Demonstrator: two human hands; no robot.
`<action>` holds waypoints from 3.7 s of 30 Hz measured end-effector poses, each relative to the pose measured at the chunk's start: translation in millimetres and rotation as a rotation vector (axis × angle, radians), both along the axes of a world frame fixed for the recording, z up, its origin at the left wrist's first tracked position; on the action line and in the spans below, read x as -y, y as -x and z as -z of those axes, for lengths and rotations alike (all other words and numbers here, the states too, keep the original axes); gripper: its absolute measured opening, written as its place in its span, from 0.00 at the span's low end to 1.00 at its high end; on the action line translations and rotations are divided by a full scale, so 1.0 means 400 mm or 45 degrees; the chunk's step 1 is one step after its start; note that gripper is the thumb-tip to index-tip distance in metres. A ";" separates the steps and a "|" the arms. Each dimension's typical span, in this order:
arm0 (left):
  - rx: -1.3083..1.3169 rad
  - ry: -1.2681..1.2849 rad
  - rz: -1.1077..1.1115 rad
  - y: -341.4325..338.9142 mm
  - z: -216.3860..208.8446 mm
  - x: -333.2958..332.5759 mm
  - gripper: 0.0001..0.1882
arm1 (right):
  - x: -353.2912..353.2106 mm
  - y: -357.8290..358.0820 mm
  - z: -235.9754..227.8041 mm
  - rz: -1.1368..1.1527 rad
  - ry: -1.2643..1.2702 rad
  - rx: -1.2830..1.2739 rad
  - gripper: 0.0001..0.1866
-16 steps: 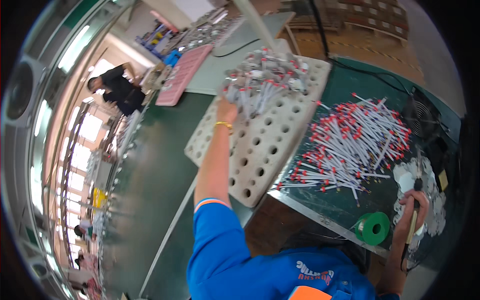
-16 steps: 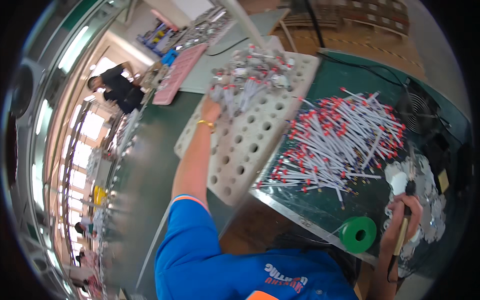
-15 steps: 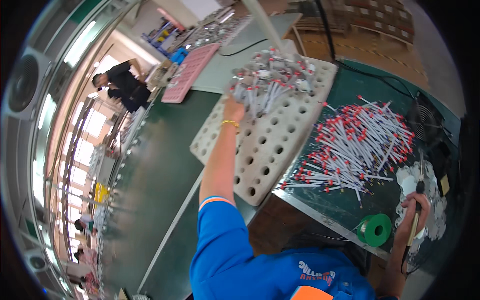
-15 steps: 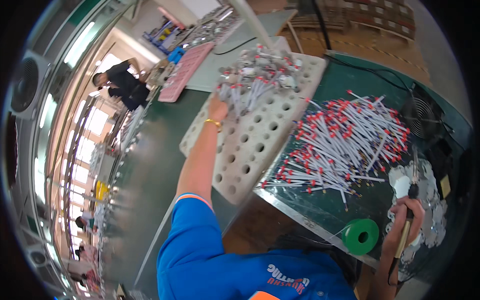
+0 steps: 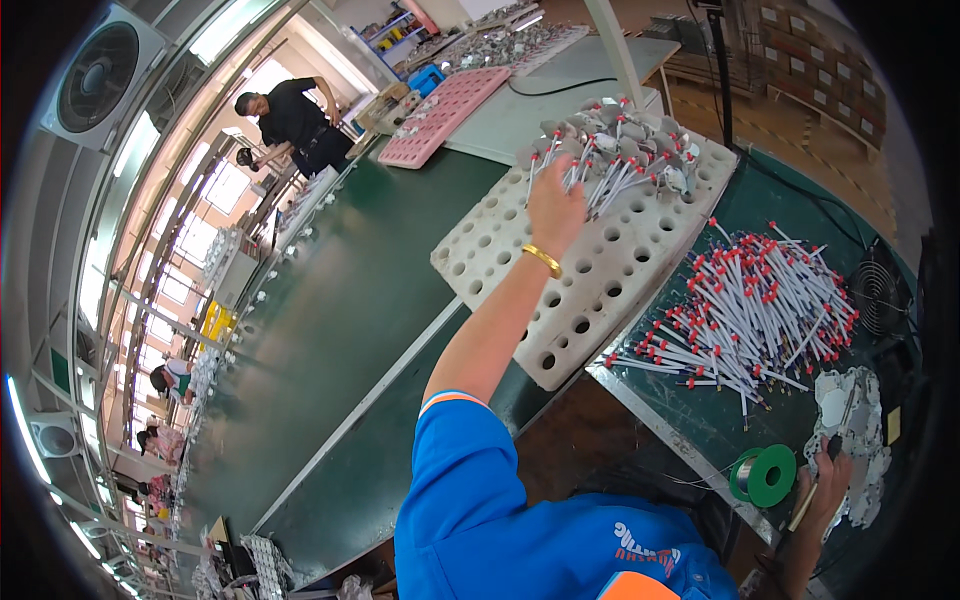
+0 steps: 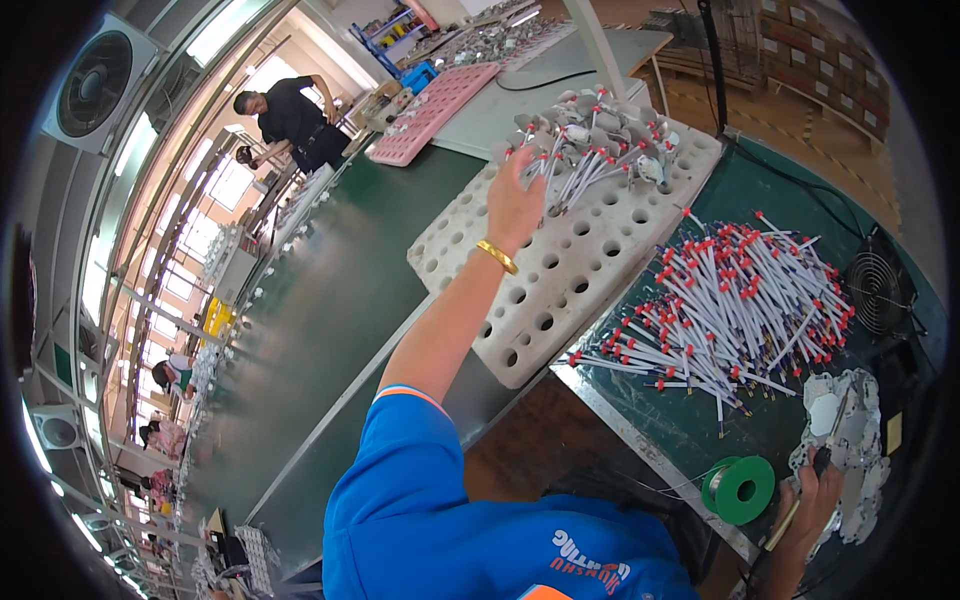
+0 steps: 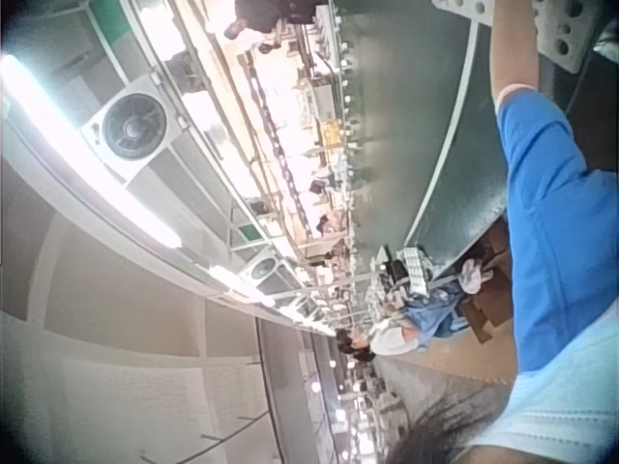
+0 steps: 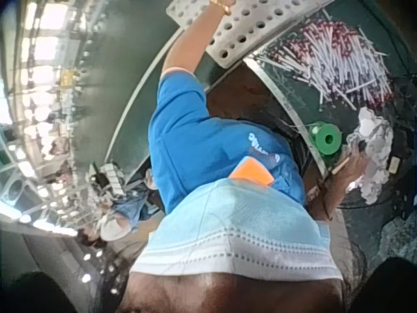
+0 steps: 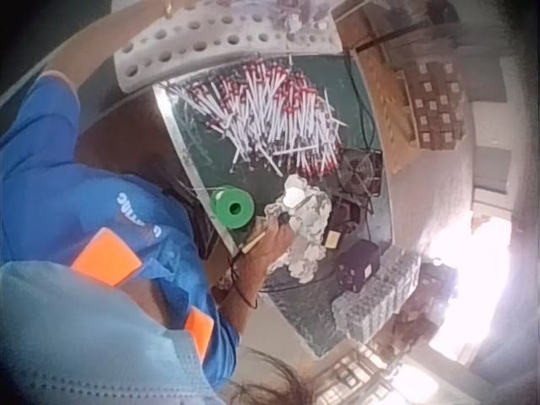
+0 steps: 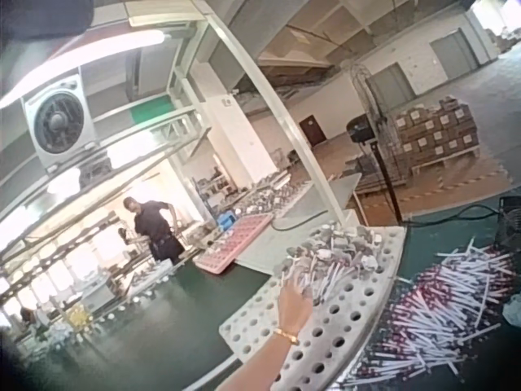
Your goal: The person solders wires onto LED circuit boards using a soldering iron and solder wire, and places the assembled components into a foam holder.
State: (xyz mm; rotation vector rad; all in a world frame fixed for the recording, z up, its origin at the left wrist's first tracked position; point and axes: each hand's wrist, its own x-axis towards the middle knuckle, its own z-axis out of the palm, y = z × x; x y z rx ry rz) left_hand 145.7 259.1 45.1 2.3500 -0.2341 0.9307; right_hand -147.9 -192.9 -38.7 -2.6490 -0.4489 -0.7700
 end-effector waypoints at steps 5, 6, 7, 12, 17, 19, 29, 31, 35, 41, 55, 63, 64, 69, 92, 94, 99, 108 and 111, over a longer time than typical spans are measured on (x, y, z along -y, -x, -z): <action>0.124 0.051 0.526 0.159 -0.069 0.198 0.17 | -0.022 0.022 -0.026 0.125 0.205 -0.142 0.21; 0.122 0.014 0.602 0.182 -0.068 0.236 0.17 | -0.029 0.018 -0.029 0.130 0.209 -0.146 0.21; 0.083 0.046 0.678 0.199 -0.053 0.266 0.16 | -0.043 0.009 -0.039 0.104 0.172 -0.149 0.20; -0.078 0.059 0.953 0.280 -0.015 0.379 0.13 | -0.036 0.014 -0.015 0.097 0.115 -0.156 0.18; -0.347 0.214 1.200 0.323 0.017 0.462 0.08 | 0.010 0.005 0.015 0.169 0.212 0.106 0.16; -0.351 0.252 1.230 0.330 0.030 0.495 0.08 | 0.012 -0.009 -0.009 0.190 0.210 0.204 0.15; -0.764 0.636 1.517 0.359 0.061 0.607 0.08 | -0.078 -0.108 -0.123 0.057 -0.302 0.295 0.12; -0.920 0.645 1.575 0.369 0.070 0.619 0.07 | -0.095 -0.121 -0.137 0.024 -0.377 0.241 0.11; -0.969 0.754 1.597 0.372 0.090 0.641 0.07 | -0.109 -0.131 -0.136 0.022 -0.475 0.267 0.11; -0.800 0.683 1.637 0.359 0.138 0.670 0.06 | -0.107 -0.131 -0.121 0.139 -0.501 0.310 0.11; -1.384 1.076 1.349 0.343 0.134 0.641 0.07 | -0.085 -0.151 -0.101 0.186 -0.518 0.352 0.12; -1.462 1.218 1.356 0.344 0.138 0.638 0.12 | -0.082 -0.165 -0.103 0.011 -0.384 0.343 0.21; -1.463 1.218 1.351 0.341 0.138 0.638 0.12 | -0.081 -0.168 -0.105 0.009 -0.387 0.341 0.21; -1.582 1.241 1.454 0.333 0.137 0.637 0.16 | -0.076 -0.175 -0.102 -0.075 -0.345 0.309 0.21; -1.683 1.075 1.489 0.341 0.137 0.629 0.15 | -0.087 -0.164 -0.090 0.037 -0.544 0.385 0.17; -1.681 1.095 1.486 0.342 0.135 0.629 0.15 | -0.086 -0.162 -0.093 0.036 -0.548 0.380 0.17; -1.667 0.952 1.576 0.345 0.136 0.623 0.13 | -0.094 -0.149 -0.102 0.079 -0.707 0.275 0.16; -1.518 1.025 1.652 0.368 0.127 0.638 0.08 | -0.084 -0.146 -0.110 0.003 -0.677 0.215 0.17; -1.240 0.545 1.627 0.357 0.150 0.627 0.08 | -0.096 -0.148 -0.110 -0.056 -0.594 0.233 0.17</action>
